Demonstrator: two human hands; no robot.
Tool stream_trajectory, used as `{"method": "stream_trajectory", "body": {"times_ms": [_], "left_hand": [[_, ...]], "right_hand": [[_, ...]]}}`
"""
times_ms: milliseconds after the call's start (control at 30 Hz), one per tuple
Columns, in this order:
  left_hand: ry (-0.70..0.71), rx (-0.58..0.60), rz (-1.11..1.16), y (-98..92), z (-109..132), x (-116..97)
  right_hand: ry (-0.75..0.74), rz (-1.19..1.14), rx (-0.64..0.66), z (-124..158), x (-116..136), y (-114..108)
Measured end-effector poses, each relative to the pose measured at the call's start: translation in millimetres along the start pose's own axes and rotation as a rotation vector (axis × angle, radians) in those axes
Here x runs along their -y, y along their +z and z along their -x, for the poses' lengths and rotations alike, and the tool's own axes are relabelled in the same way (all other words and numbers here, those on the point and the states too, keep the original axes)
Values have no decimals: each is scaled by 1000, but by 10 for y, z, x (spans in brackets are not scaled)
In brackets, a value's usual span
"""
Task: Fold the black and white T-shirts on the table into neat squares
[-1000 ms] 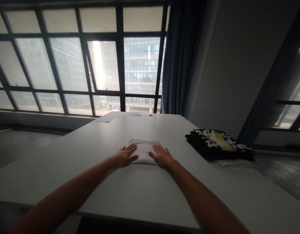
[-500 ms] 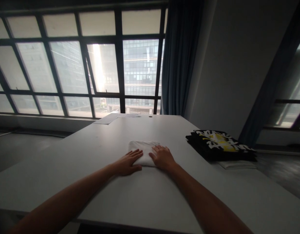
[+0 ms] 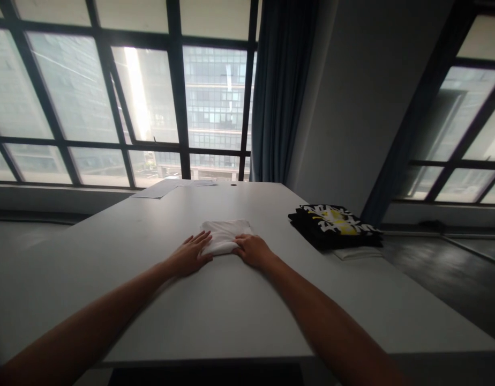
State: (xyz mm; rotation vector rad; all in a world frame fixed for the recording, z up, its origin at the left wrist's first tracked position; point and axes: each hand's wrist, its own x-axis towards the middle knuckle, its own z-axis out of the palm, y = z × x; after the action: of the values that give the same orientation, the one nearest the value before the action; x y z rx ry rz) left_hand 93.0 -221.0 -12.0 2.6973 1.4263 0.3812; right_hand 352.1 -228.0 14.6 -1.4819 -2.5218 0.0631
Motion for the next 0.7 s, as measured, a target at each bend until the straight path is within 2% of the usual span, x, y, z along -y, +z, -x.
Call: {"method": "stream_trajectory", "body": {"times_ms": [100,167,300,400,533,700], "left_hand": [[-48,-4,-10,-10,-3,-28],[-67,9,-13,6,-1,-47],[-140,22,-52,68,0,-61],[-190,49,-52,97,-5,-61],[-191,72,-31,70,-2,-78],[-199,101,-18,5,4,-114]], "right_hand": [[137,130,-55,-82,-78,12],[143,138,-35,-134,-39,44],[128,41,99,-299,111,167],[146,37,62,-524,34,252],[186,95,-30,-880,-432,281],[388,205,-44,-1156,-1176,183]]}}
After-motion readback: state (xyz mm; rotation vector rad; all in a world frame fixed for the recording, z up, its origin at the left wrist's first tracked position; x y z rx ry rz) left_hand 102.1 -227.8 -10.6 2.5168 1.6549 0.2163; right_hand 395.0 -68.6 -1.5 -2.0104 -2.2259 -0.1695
